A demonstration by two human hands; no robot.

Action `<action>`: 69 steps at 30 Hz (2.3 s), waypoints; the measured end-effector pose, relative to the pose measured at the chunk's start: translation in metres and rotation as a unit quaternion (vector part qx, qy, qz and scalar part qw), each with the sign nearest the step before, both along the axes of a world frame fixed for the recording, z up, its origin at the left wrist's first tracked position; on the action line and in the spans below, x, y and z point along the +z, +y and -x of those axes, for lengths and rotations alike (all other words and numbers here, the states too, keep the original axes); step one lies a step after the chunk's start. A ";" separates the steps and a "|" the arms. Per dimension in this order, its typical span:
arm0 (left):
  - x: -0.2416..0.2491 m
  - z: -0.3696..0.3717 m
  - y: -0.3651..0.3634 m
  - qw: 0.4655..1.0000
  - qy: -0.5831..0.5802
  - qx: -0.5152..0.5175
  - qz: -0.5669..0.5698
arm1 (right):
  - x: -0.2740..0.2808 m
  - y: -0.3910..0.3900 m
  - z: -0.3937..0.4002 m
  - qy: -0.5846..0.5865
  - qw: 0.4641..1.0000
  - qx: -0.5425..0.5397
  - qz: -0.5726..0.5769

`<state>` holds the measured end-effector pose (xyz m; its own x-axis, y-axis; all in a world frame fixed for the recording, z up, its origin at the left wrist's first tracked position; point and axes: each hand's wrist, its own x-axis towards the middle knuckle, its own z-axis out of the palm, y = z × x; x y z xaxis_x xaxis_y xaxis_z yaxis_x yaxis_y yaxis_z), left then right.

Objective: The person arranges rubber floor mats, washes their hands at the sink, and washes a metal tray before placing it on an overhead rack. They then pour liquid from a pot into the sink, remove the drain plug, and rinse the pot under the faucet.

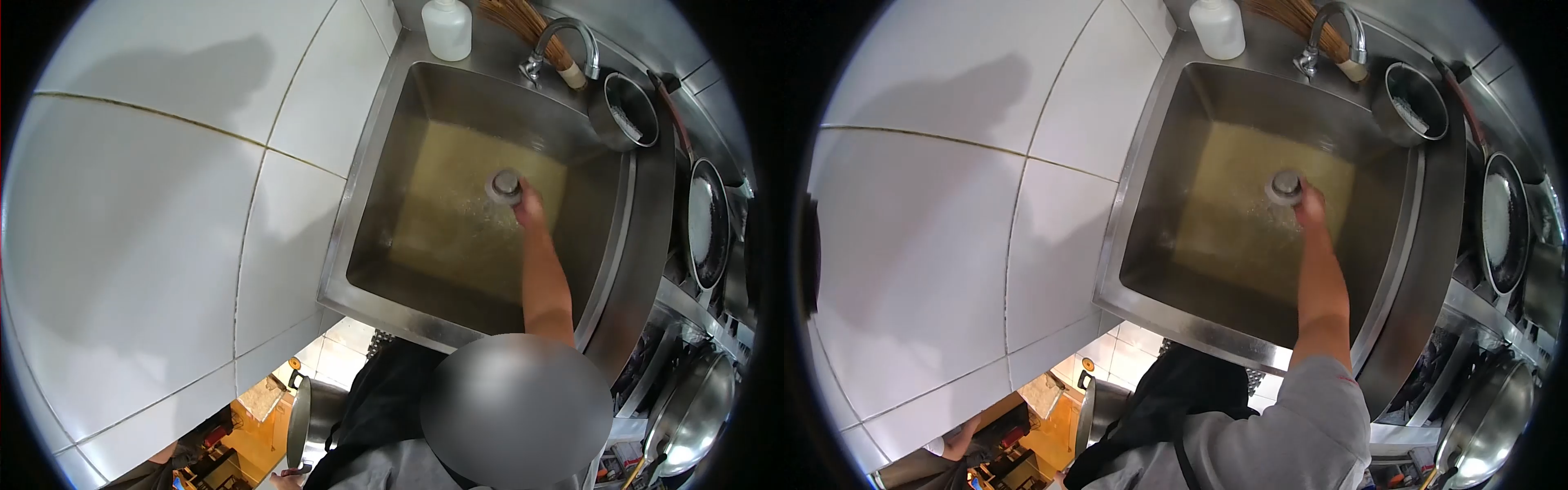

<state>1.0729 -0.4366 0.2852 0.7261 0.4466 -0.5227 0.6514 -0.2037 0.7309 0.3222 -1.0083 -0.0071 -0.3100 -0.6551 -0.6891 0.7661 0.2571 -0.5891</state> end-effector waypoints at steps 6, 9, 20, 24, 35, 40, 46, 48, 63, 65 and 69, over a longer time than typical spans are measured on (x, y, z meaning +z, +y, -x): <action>-0.005 0.000 -0.016 1.000 0.013 -0.006 0.008 | 0.189 -0.085 -0.017 0.648 0.718 0.170 0.190; -0.008 0.003 -0.021 1.000 0.022 -0.006 0.015 | 0.204 -0.128 -0.029 0.732 0.636 0.095 0.227; -0.010 0.012 -0.028 0.997 0.049 0.005 0.053 | 0.162 -0.193 -0.051 -0.002 0.961 -0.259 0.100; -0.013 0.004 -0.026 0.996 0.058 -0.004 0.060 | 0.190 -0.200 -0.044 0.010 0.978 -0.207 -0.007; -0.074 -0.076 0.025 0.980 0.124 -0.062 0.146 | 0.153 0.028 -0.059 0.152 0.962 0.224 0.028; -0.166 -0.131 0.047 0.971 0.101 -0.124 0.176 | 0.181 0.167 -0.075 0.483 0.819 0.310 0.026; -0.199 -0.142 0.040 0.909 0.211 -0.215 0.287 | 0.259 0.310 -0.162 0.732 0.624 0.273 -0.027; -0.167 -0.122 0.025 0.938 0.202 -0.172 0.223 | 0.269 0.339 -0.178 0.761 0.595 0.257 -0.002; -0.046 -0.003 0.040 0.857 0.081 -0.461 0.214 | 0.160 0.509 -0.265 0.511 0.626 0.585 0.073; -0.010 0.015 0.041 0.856 0.067 -0.472 0.201 | 0.139 0.531 -0.263 0.460 0.650 0.601 0.058; 0.053 0.054 0.053 0.828 0.082 -0.508 0.224 | 0.099 0.559 -0.250 0.448 0.671 0.589 0.035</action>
<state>1.0188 -0.3835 0.3385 0.5121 -0.6156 -0.5990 0.4078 -0.4395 0.8003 0.5718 -0.4491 0.0919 0.1815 -0.8306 -0.5265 -0.6156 0.3215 -0.7195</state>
